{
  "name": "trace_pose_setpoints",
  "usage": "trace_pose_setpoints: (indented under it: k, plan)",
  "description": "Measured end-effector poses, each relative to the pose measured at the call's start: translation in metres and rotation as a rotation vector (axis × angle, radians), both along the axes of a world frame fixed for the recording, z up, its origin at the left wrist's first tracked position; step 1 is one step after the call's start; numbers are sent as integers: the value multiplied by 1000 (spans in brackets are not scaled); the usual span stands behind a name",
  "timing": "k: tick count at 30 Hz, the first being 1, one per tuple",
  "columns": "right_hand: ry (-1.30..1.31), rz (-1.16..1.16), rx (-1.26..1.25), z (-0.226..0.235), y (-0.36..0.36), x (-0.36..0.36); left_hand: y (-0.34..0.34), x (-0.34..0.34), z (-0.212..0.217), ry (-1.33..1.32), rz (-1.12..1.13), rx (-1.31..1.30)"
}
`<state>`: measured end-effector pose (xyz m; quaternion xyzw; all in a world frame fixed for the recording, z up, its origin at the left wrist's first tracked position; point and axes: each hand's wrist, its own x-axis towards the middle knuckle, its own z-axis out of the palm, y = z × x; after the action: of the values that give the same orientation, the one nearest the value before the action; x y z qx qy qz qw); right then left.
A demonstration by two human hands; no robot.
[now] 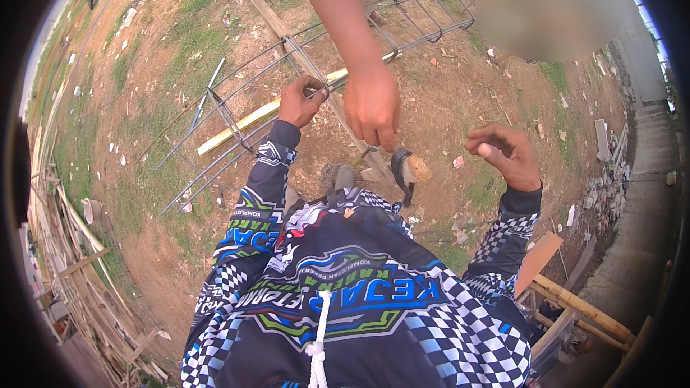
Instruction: The person uses pliers to twist wire ties around a metal frame, securing it to wooden supports. A coworker assists by holding the frame and handing over materials. The task involves repeated bending and twisting of wire to fasten the structure.
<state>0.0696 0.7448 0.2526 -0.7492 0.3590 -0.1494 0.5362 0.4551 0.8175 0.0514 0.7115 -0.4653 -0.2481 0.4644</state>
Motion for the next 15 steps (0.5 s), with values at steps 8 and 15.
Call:
trace_pose_setpoints:
  k: [8, 15]
  plan:
    - [-80, 15, 667, -133, 153, 92, 0, 8, -14, -30, -113, -4]
    - [138, -1025, -103, -278, 167, 182, 7, 8, -5, 5, -184, -59]
